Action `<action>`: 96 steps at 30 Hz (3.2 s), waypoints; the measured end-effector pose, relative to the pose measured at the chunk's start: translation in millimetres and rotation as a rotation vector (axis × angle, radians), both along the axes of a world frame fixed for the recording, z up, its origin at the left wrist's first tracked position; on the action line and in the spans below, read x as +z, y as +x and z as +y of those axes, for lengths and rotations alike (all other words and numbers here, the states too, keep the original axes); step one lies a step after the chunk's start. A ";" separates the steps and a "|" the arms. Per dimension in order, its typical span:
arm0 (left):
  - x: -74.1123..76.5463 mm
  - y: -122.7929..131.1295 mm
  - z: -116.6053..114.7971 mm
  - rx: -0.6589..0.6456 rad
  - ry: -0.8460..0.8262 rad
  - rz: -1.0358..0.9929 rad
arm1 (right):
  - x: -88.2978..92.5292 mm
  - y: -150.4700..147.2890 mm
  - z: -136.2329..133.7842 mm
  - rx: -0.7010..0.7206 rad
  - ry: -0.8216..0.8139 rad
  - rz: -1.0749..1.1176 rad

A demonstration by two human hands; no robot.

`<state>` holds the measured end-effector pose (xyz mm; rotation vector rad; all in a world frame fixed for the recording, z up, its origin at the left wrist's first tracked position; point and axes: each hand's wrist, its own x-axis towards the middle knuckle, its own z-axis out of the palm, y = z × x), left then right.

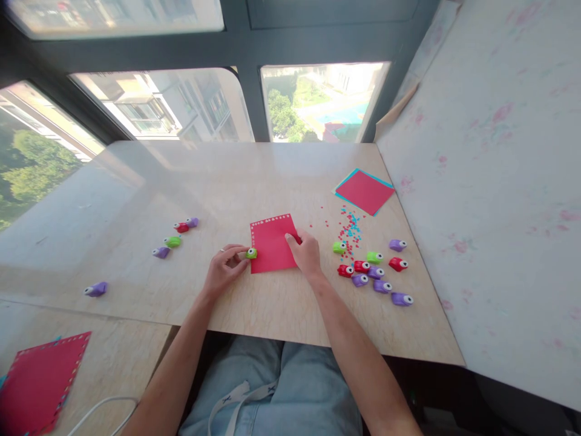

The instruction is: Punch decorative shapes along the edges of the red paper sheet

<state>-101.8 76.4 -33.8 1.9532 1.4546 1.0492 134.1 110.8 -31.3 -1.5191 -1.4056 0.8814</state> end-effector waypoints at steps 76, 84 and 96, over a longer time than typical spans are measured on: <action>16.9 -2.2 5.7 0.299 -0.257 -0.304 | -2.2 2.0 -3.7 0.002 -0.002 -0.135; 37.8 -11.4 44.9 0.141 -0.794 -0.137 | -5.9 1.6 -2.9 -0.016 0.013 -0.187; 44.6 -15.3 58.1 -0.070 -0.945 -0.017 | -1.9 0.1 -4.4 -0.017 0.023 -0.205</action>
